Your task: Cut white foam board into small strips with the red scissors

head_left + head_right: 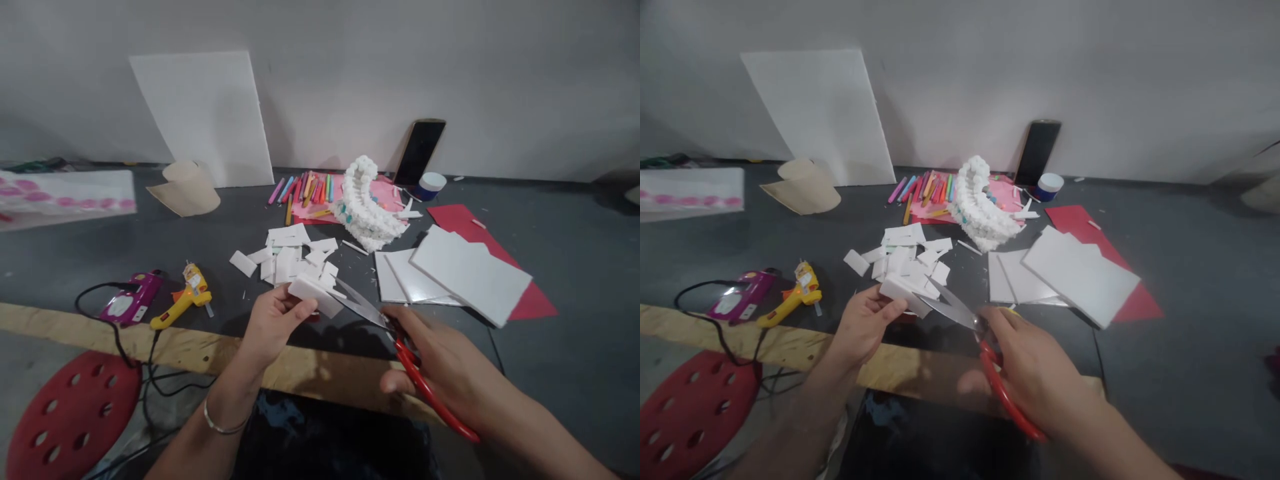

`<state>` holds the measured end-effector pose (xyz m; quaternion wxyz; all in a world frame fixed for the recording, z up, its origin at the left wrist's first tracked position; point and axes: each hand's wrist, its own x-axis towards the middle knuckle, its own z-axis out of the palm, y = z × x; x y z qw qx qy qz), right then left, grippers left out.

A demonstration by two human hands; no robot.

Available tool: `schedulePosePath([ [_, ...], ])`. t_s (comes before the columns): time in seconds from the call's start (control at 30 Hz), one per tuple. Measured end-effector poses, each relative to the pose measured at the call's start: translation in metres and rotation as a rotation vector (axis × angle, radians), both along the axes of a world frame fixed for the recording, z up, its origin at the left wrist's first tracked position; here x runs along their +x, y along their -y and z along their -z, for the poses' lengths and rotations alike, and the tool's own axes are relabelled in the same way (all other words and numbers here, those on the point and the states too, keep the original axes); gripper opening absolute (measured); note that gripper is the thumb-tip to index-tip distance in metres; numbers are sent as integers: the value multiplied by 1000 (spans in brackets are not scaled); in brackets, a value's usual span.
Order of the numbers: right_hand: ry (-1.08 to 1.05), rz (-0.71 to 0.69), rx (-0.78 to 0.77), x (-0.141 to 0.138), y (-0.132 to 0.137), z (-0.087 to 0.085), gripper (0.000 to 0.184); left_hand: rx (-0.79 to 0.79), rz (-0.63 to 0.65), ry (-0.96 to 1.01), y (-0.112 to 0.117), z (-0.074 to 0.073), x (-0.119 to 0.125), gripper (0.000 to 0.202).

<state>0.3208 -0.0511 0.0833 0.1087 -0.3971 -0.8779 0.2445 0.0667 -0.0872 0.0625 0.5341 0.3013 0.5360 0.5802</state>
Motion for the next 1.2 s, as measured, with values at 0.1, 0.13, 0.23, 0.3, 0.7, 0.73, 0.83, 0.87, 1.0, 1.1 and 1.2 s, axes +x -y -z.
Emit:
schedulePosePath([
  [0.1,15,-4,-6,-2,0,-2,58,-5,21,-9,0,-1,2,31],
  [0.13,20,1,4,-4,0,-2,57,-7,22,-10,-1,-1,2,30],
  [0.23,26,22,48,-5,1,-2,59,-7,25,-16,-1,0,4,30],
  [0.3,37,28,56,-5,2,-2,61,-3,31,-19,-1,1,4,30],
  [0.7,53,5,124,-5,4,1,60,-2,35,35,-1,4,5,31],
  [0.73,52,5,126,-5,5,2,59,-5,29,32,-1,3,5,32],
  [0.83,46,10,119,-4,7,4,56,-20,25,18,-1,2,5,32],
  [0.87,42,8,107,-4,7,5,54,-22,30,17,-1,2,5,31],
  [1.0,36,12,62,-3,8,4,56,-9,54,27,-1,1,4,27],
  [1.1,46,-1,-7,-3,7,1,59,4,89,30,1,2,4,26],
  [1.2,63,-5,-72,-3,6,-2,59,1,111,32,3,3,5,28],
])
